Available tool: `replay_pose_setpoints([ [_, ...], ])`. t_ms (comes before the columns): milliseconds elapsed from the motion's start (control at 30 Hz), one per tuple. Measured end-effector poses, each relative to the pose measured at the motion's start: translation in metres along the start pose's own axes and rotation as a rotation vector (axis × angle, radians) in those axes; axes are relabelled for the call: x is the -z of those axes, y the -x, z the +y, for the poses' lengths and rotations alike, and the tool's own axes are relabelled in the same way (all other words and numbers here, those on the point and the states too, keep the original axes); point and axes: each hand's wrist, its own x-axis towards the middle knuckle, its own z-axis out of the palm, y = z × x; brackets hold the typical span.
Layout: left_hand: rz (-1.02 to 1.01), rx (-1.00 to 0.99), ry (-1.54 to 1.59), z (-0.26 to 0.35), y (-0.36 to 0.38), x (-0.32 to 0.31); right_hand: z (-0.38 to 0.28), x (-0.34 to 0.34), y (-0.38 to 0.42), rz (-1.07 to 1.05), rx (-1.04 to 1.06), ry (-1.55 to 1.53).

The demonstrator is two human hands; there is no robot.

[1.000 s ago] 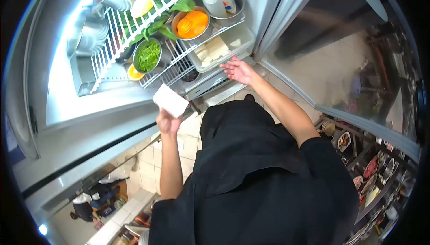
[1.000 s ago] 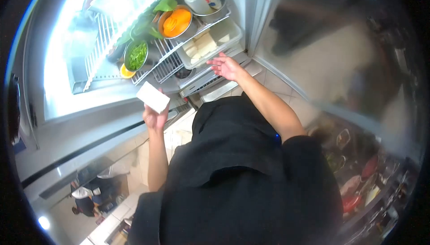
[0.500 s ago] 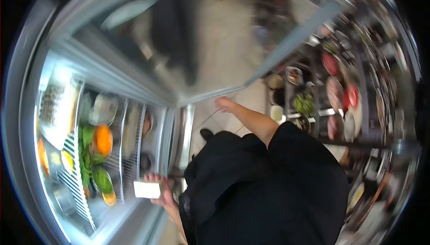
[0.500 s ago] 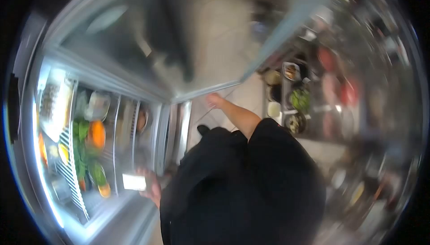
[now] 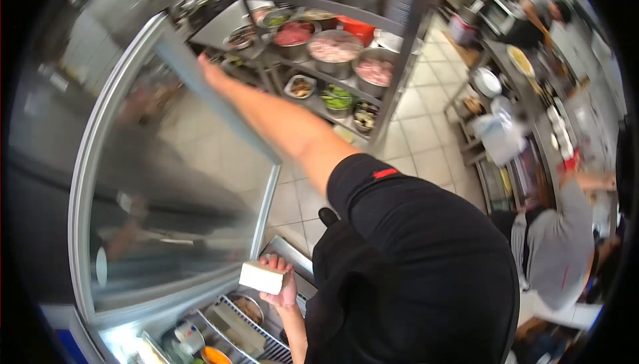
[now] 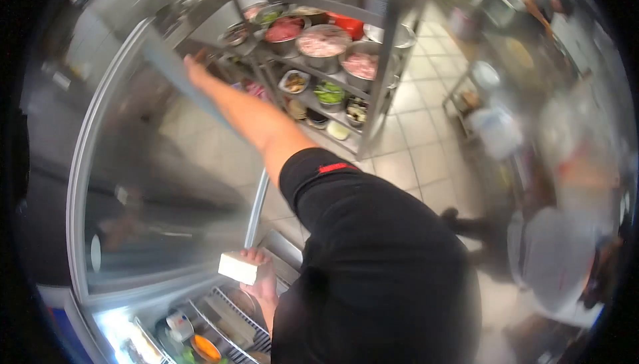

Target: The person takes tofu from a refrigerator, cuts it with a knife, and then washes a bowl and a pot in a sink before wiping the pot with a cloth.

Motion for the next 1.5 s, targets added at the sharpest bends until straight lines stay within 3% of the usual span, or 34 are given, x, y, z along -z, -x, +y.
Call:
replay_pose_setpoints([
  [133, -0.184, 0.269, -0.133, -0.064, -0.030, -0.060, 0.014, 0.061, 0.071, -0.123, -0.144, -0.054],
  [200, -0.292, 0.436, -0.156, -0.103, -0.046, -0.088, -0.005, 0.101, 0.132, -0.137, -0.028, 0.054],
  [267, -0.385, 0.519, -0.199, -0.145, -0.059, -0.110, 0.087, 0.132, 0.136, -0.203, -0.063, 0.006],
  [300, -0.406, 0.568, -0.199, -0.168, -0.062, -0.125, 0.041, 0.162, 0.183, -0.359, -0.234, 0.073],
  [333, -0.425, 0.609, -0.193, -0.195, -0.066, -0.136, 0.118, 0.176, 0.182, -0.450, -0.259, 0.043],
  [367, -0.530, 0.604, -0.224, -0.220, -0.069, -0.141, 0.094, 0.193, 0.221, -0.475, -0.233, -0.040],
  [400, -0.445, 0.631, -0.275, -0.243, -0.069, -0.153, 0.113, 0.213, 0.240, -0.490, -0.033, 0.108],
  [500, -0.465, 0.672, -0.234, -0.318, -0.076, -0.160, 0.119, 0.327, 0.306, -0.767, -0.198, 0.235],
  [600, -0.401, 0.706, -0.184, -0.399, -0.103, -0.147, 0.137, 0.471, 0.357, -0.866, -0.320, 0.480],
  [667, -0.250, 0.760, -0.178, -0.441, -0.105, -0.150, 0.148, 0.571, 0.396, -0.908, -0.463, 0.710],
  [700, -0.256, 0.786, -0.197, -0.463, -0.111, -0.160, 0.233, 0.637, 0.426, -0.948, -0.466, 1.042],
  [733, -0.286, 0.813, -0.253, -0.484, -0.123, -0.154, 0.183, 0.680, 0.438, -0.913, -0.651, 0.922],
  [800, -0.319, 0.916, -0.301, -0.528, -0.145, -0.159, 0.161, 0.761, 0.471, -0.840, -1.021, 0.775],
  [867, -0.325, 0.960, -0.346, -0.572, -0.166, -0.169, 0.097, 0.798, 0.480, -0.669, -1.142, 0.686],
  [933, -0.306, 1.125, -0.283, -0.624, -0.189, -0.179, 0.116, 0.824, 0.489, -0.503, -1.312, 0.527],
  [1000, -0.325, 1.143, -0.303, -0.678, -0.215, -0.199, 0.120, 0.823, 0.489, -0.291, -1.287, 0.391],
  [1033, -0.306, 1.140, -0.333, -0.705, -0.228, -0.207, 0.278, 0.830, 0.512, -0.288, -0.904, -0.044],
  [1067, -0.311, 1.139, -0.359, -0.736, -0.246, -0.217, 0.215, 0.826, 0.482, -0.180, -1.012, 0.264],
  [1100, -0.364, 1.243, -0.130, -0.769, -0.268, -0.222, 0.120, 0.815, 0.460, 0.006, -0.977, 0.209],
  [1133, -0.406, 1.248, -0.119, -0.799, -0.287, -0.234, 0.069, 0.809, 0.438, 0.096, -1.008, 0.295],
  [1200, -0.333, 1.230, -0.082, -0.853, -0.328, -0.259, 0.149, 0.840, 0.420, 0.185, -1.089, 0.344],
  [1267, -0.315, 1.149, -0.202, -0.893, -0.373, -0.277, 0.041, 0.901, 0.367, -0.068, -1.111, -0.028],
  [1300, -0.427, 1.168, -0.154, -0.918, -0.403, -0.286, -0.023, 0.930, 0.337, -0.193, -1.134, -0.207],
  [1333, -0.554, 1.172, -0.095, -0.943, -0.434, -0.311, -0.043, 0.981, 0.306, -0.240, -0.913, -0.124],
  [1367, -0.597, 1.008, -0.229, -0.957, -0.456, -0.323, -0.062, 1.012, 0.292, -0.305, -0.729, -0.079],
  [1400, -0.595, 0.992, -0.211, -0.971, -0.483, -0.335, -0.160, 1.027, 0.243, -0.283, -0.744, 0.285],
  [1433, -0.539, 0.973, -0.173, -0.982, -0.507, -0.353, -0.230, 1.045, 0.207, -0.190, -0.712, 0.601],
  [1467, -0.522, 0.913, -0.232, -0.993, -0.530, -0.362, -0.307, 1.048, 0.186, 0.145, -0.487, 0.564],
  [1500, -0.480, 0.881, -0.222, -1.005, -0.554, -0.368, -0.352, 1.053, 0.167, 0.329, -0.125, 0.941],
])
